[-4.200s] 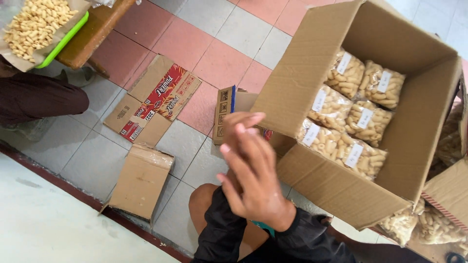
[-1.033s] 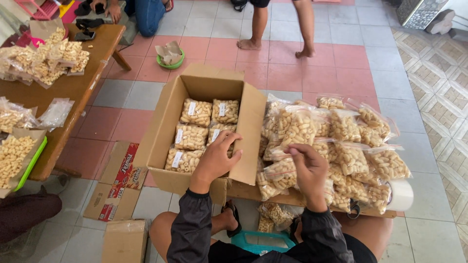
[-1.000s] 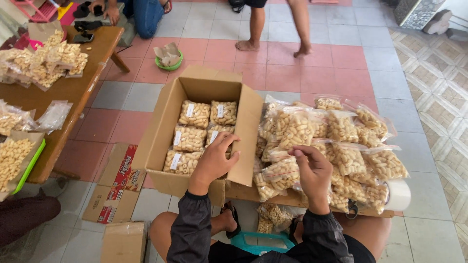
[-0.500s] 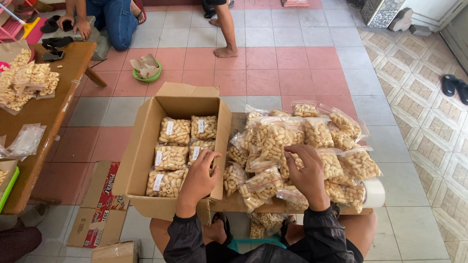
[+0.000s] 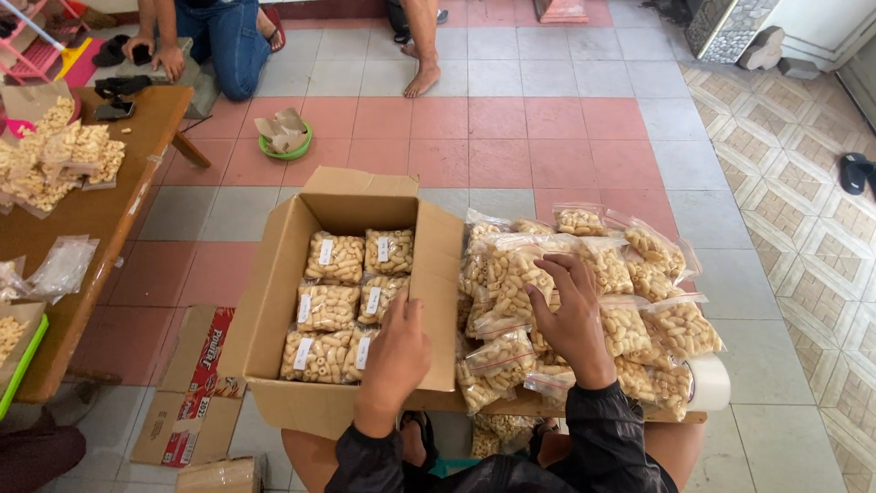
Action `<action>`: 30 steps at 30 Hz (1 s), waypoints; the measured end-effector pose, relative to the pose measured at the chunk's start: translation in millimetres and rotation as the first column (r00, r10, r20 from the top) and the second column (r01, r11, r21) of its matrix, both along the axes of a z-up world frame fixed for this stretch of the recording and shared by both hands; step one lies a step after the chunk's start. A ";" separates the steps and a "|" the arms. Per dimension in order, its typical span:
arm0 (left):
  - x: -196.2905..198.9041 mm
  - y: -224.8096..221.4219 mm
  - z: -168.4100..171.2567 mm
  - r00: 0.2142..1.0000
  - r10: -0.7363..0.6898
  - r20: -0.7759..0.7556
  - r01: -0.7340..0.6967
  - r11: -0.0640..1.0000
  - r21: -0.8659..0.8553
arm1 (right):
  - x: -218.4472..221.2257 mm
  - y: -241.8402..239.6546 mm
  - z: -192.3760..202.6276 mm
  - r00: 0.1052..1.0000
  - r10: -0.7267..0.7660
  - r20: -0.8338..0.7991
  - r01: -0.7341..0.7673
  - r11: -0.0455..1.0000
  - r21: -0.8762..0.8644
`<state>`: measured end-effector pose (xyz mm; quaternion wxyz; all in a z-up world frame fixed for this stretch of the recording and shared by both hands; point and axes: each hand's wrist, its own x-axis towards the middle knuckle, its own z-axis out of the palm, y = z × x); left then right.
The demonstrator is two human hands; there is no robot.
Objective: Packing and inspecting small plastic bags of snacks into a cardboard box.
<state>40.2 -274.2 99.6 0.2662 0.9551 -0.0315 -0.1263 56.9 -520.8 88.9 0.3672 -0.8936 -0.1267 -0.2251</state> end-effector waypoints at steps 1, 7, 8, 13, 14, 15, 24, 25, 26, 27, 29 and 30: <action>0.9 -7.6 0.9 0.995 -0.047 0.083 0.034 0.988 0.150 | 2.1 3.0 0.3 1.000 0.006 -0.002 -0.006 1.000 -0.005; 11.8 -58.4 45.5 0.931 -0.285 0.226 0.225 0.940 0.258 | 10.3 18.4 -8.9 0.995 -0.069 0.071 0.075 0.994 -0.075; 16.8 -65.3 40.2 0.905 -0.351 0.240 0.289 0.921 0.261 | 11.2 19.2 -10.5 0.995 -0.072 0.062 0.081 0.986 -0.146; 39.4 -94.4 -45.6 0.768 -0.468 0.437 0.350 0.878 0.327 | 16.8 14.3 -42.0 0.997 -0.075 -0.018 0.066 0.956 -0.286; 44.5 -100.5 -61.4 0.743 -0.502 0.442 0.376 0.860 0.344 | 19.1 10.5 -53.4 0.995 -0.078 -0.068 0.053 0.946 -0.320; 43.9 -102.3 -64.0 0.743 -0.504 0.442 0.378 0.859 0.345 | 15.6 10.6 -51.3 0.995 -0.080 -0.067 0.054 0.946 -0.319; 71.3 -97.1 -31.5 0.732 -0.655 0.189 0.598 0.750 0.283 | 18.2 2.7 -20.0 0.993 -0.066 0.100 0.077 0.991 -0.112; 77.4 -95.5 -28.6 0.727 -0.644 0.241 0.587 0.763 0.269 | 21.7 2.3 -16.8 0.986 -0.100 0.132 0.118 0.984 -0.136; 79.9 -93.9 -27.6 0.723 -0.628 0.286 0.577 0.778 0.248 | 22.0 1.8 -15.0 0.979 -0.132 0.156 0.157 0.975 -0.161; 86.6 -92.5 -32.5 0.728 -0.625 0.282 0.575 0.781 0.244 | 25.6 0.9 -15.5 0.981 -0.126 0.150 0.150 0.975 -0.162; 104.3 -90.1 -39.2 0.686 -0.590 0.426 0.497 0.807 0.318 | 36.4 -1.4 -14.0 0.969 -0.152 0.194 0.190 0.963 -0.192; 110.8 -90.2 -49.1 0.686 -0.589 0.428 0.496 0.808 0.318 | 39.1 -2.7 -17.7 0.969 -0.151 0.195 0.189 0.963 -0.192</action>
